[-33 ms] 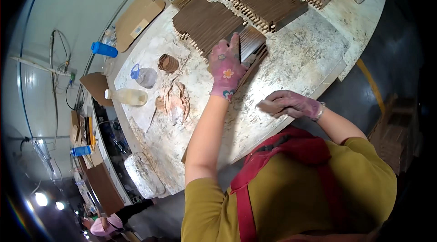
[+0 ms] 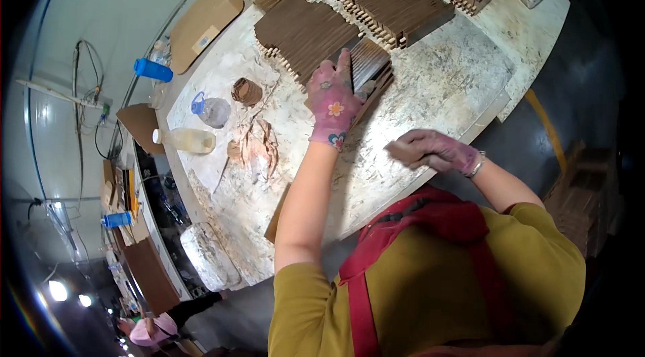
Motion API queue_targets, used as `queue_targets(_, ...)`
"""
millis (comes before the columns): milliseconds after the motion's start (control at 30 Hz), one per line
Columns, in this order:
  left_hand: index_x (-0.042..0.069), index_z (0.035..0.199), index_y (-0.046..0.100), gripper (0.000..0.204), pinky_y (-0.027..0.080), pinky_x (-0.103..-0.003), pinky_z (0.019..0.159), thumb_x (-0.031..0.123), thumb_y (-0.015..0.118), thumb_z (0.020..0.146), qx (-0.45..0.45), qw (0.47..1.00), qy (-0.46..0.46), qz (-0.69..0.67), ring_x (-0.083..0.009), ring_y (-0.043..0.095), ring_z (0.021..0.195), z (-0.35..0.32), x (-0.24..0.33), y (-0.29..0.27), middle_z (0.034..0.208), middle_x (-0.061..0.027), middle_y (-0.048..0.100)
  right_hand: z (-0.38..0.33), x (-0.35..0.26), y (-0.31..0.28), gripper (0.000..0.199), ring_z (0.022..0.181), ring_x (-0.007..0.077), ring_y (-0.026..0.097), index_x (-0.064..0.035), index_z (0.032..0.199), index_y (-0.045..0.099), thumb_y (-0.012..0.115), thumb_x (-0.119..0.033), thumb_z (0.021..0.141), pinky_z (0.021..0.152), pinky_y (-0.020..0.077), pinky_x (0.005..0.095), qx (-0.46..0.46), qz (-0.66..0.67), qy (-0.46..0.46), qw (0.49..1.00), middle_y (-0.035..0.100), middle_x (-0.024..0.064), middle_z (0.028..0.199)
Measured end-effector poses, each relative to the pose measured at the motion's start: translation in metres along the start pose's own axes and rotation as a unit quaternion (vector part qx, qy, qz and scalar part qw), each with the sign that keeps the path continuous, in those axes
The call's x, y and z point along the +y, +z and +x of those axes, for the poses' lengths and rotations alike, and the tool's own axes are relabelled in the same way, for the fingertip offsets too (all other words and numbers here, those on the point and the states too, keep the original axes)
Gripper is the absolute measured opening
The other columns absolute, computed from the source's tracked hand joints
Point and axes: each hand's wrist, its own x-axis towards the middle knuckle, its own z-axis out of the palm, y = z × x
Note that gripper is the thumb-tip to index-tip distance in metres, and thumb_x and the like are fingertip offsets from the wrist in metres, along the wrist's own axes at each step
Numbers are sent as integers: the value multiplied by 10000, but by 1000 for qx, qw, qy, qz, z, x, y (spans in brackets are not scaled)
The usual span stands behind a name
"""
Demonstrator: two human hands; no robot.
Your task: The person applies a liquid finish to wooden components using a cloth. They pick up individual wooden pieces, wipe them thoroughly with the cloth, and then set them aside.
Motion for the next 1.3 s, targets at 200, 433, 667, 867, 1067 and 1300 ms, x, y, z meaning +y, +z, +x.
queue_targets(200, 106, 1457, 445, 940, 500, -398, 823, 668, 701, 749, -22, 995, -69, 65, -262, 614, 997, -11, 10, 12, 1063, -112, 595, 4, -116, -15, 444, 772, 113, 576, -27, 1258, 580, 598, -367, 972, 611, 496, 232, 137, -161, -147, 966, 612, 69, 937)
queue_targets(433, 94, 1417, 494, 890, 514, -395, 770, 666, 689, 763, 17, 995, -62, 72, -260, 636, 938, -8, 16, 17, 1010, -110, 613, 89, -180, -14, 350, 957, 144, 585, -45, 1128, 654, 672, -336, 934, 830, 480, 304, 171, -437, -239, 850, 639, 70, 1027)
queue_targets(667, 109, 1480, 412, 936, 514, -390, 793, 564, 766, 743, -30, 992, -87, 87, -256, 628, 981, -7, 16, 17, 1080, -104, 605, 121, -167, -24, 380, 960, 220, 602, -7, 1070, 642, 679, -355, 922, 835, 495, 346, 145, -565, -295, 757, 606, 131, 1065)
queue_targets(867, 109, 1498, 382, 924, 513, -427, 867, 596, 708, 783, -86, 988, -110, 71, -305, 604, 1036, -4, 16, 13, 1133, -140, 572, 64, -169, -1, 371, 970, 321, 609, 1, 1092, 620, 647, -329, 927, 893, 490, 415, 114, -596, -195, 771, 594, 187, 1057)
queue_targets(1067, 112, 1503, 376, 943, 502, -413, 832, 566, 744, 762, -65, 988, -107, 88, -275, 612, 1001, -8, 18, 9, 1103, -113, 581, 46, -199, -3, 403, 985, 170, 602, -15, 1100, 670, 635, -376, 927, 885, 489, 319, 161, -464, -153, 857, 654, 71, 1072)
queue_targets(1300, 109, 1473, 420, 931, 487, -417, 826, 561, 766, 736, -48, 997, -35, 52, -276, 607, 1001, -4, 9, 11, 1059, -114, 588, 165, -145, -55, 359, 900, 110, 621, -29, 1213, 589, 587, -311, 990, 777, 535, 249, 127, -135, -263, 947, 651, 56, 1010)
